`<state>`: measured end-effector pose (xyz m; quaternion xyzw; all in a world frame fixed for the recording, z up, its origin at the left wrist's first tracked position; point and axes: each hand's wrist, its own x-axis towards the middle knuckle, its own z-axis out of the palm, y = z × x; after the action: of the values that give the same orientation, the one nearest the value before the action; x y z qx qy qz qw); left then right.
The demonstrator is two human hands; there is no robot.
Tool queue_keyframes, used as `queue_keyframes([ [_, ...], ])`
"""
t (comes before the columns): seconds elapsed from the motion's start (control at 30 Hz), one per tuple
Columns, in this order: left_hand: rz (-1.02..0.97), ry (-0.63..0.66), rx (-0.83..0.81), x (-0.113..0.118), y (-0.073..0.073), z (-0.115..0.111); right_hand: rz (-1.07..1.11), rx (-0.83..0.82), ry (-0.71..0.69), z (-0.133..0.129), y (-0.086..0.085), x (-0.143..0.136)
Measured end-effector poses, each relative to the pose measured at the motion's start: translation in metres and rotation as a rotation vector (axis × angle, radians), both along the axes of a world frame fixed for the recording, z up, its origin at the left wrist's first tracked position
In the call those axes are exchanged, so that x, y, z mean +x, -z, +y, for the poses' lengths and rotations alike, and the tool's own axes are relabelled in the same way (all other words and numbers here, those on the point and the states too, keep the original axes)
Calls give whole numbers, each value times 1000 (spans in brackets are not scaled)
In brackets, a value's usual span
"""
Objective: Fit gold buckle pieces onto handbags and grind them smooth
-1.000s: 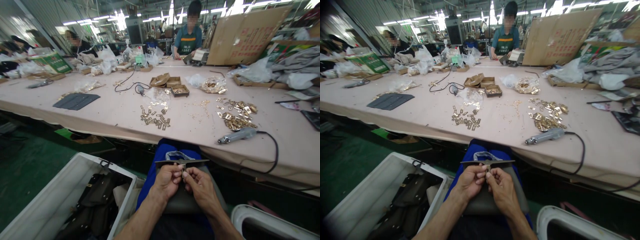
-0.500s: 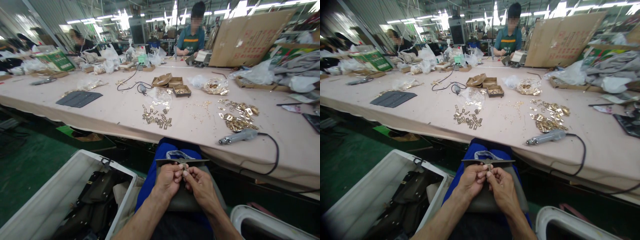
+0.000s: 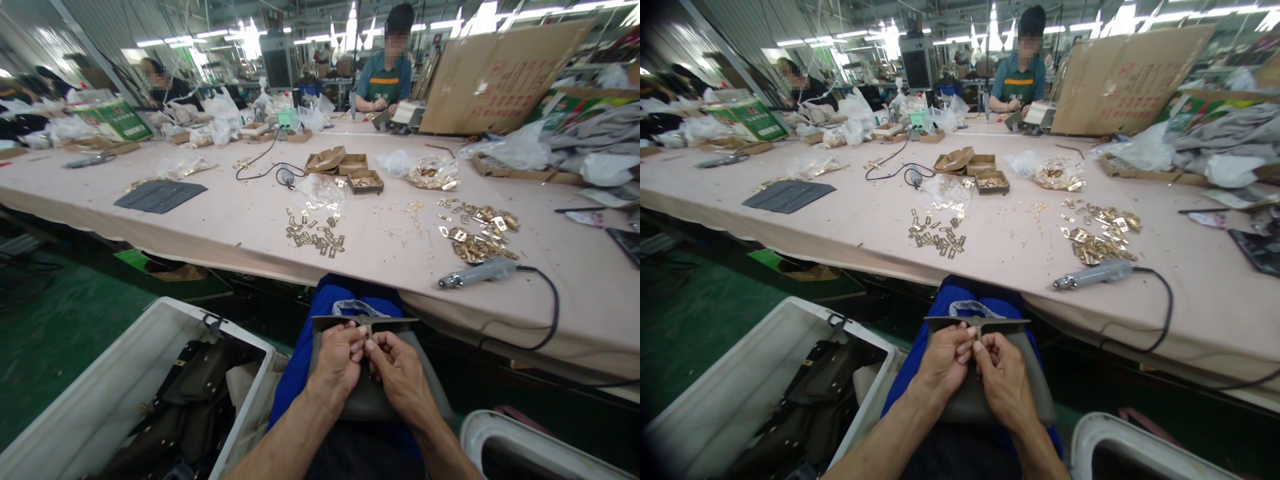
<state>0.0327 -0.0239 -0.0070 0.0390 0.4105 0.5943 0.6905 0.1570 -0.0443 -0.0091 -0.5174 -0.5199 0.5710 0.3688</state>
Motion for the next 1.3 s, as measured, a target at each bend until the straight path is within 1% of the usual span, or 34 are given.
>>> queue_keyframes([
  [0.1,-35,20,13,0,3,0,20,2,11,1,1,0],
  [0.3,-78,33,5,0,6,0,90,-22,76,3,-5,1],
  [0.5,-103,40,-30,0,3,-1,129,-34,135,6,1,3],
  [0.67,-80,32,-59,-1,1,3,150,-42,178,5,2,0],
  [0.77,-67,20,-53,-1,1,1,184,-43,179,4,4,0],
  [0.8,-24,9,-39,-1,0,-3,192,-45,175,4,5,1],
  [0.83,67,1,-15,-1,-2,-7,197,-47,173,5,6,2],
  [0.87,211,-10,22,-2,-5,-12,203,-53,171,5,6,3],
  [0.9,395,-24,76,-3,-9,-17,214,-61,170,5,6,4],
  [0.97,783,-50,232,-7,-17,-26,260,-85,166,5,5,5],
  [1.03,1030,-42,448,-14,-24,-28,329,-114,155,5,1,4],
  [1.07,1115,-15,584,-18,-25,-27,364,-130,149,4,-2,3],
  [1.13,1262,76,862,-25,-22,-18,428,-169,141,3,-8,1],
  [1.17,1327,123,975,-27,-19,-13,447,-189,137,3,-12,0],
  [1.2,1381,170,1052,-30,-17,-8,448,-198,137,3,-15,1],
  [1.23,1417,211,1088,-31,-14,-4,419,-189,138,4,-19,2],
  [1.3,1437,281,1052,-32,-14,2,259,-96,151,8,-29,8],
])
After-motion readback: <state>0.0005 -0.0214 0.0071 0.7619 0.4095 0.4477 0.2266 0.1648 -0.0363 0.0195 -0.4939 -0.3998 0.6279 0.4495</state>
